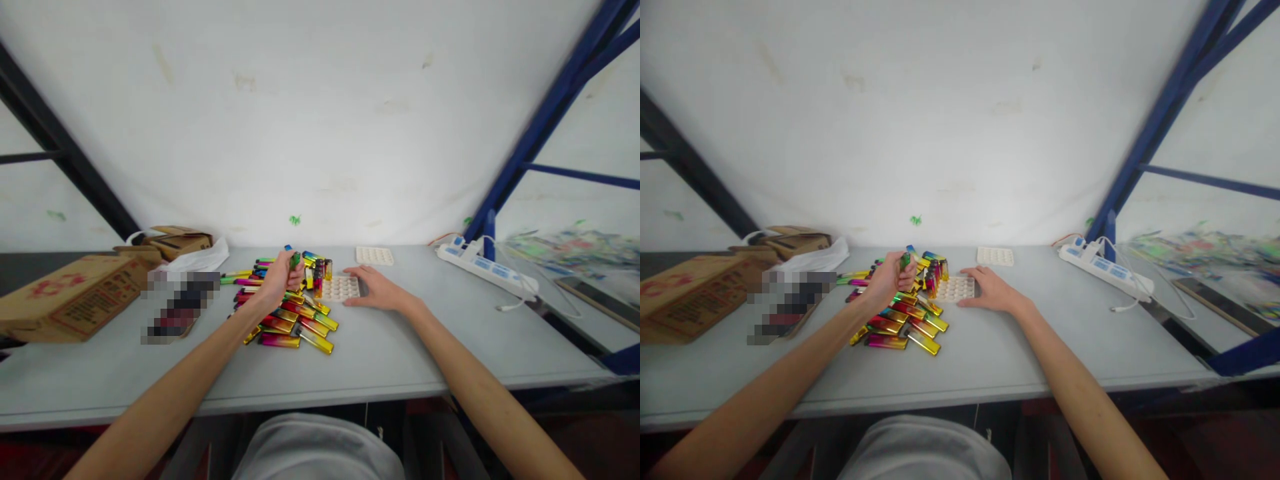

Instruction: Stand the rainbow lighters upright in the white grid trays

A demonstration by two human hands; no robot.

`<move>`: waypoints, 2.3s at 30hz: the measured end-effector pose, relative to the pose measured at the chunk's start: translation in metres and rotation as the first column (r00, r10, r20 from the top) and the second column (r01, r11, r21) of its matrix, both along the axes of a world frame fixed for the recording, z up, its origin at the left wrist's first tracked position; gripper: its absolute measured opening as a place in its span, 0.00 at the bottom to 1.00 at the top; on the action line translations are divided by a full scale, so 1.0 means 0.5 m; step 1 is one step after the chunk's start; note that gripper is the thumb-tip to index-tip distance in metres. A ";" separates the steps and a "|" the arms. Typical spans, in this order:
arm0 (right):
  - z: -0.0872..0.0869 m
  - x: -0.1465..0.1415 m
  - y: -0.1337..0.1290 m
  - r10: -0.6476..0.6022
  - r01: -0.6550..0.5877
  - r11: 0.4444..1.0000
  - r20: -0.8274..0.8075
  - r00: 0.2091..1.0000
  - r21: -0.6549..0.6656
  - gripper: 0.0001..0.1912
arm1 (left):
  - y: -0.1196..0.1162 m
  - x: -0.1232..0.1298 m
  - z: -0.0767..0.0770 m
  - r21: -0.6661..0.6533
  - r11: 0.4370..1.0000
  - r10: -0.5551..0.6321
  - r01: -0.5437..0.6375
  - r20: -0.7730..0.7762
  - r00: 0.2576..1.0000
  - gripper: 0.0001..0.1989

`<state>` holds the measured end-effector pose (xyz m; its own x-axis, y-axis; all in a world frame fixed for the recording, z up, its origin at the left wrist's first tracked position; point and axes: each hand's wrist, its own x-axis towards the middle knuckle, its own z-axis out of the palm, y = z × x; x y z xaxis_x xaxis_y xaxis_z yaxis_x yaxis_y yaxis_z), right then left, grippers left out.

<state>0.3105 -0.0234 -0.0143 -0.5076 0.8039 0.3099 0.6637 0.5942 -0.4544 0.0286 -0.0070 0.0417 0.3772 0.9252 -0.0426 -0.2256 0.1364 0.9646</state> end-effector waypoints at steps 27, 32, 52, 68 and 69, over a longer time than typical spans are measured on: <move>-0.010 0.002 0.009 0.019 -0.019 1.000 -0.025 0.999 0.022 0.44 | 0.015 0.033 0.005 0.813 0.551 0.407 0.187 -0.458 0.790 0.11; -0.011 0.001 0.009 0.011 -0.011 1.000 -0.027 1.000 0.004 0.44 | 0.037 0.024 -0.005 0.790 0.555 0.396 0.260 -0.525 0.753 0.13; 0.000 -0.003 0.003 0.003 -0.003 1.000 -0.017 1.000 -0.016 0.43 | 0.062 0.027 -0.015 0.609 0.751 0.161 0.256 -0.543 0.824 0.13; -0.005 0.000 0.005 0.011 -0.011 1.000 -0.015 1.000 0.000 0.42 | 0.055 0.028 0.001 0.556 0.777 0.116 0.295 -0.587 0.801 0.12; -0.005 0.000 0.005 0.011 -0.011 1.000 -0.014 1.000 -0.003 0.42 | 0.055 0.027 0.000 0.554 0.777 0.109 0.298 -0.585 0.803 0.12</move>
<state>0.3104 -0.0209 -0.0168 -0.5118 0.7993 0.3149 0.6507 0.6000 -0.4654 0.0423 0.0207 0.0416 0.5571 0.7865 0.2663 0.3564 -0.5162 0.7788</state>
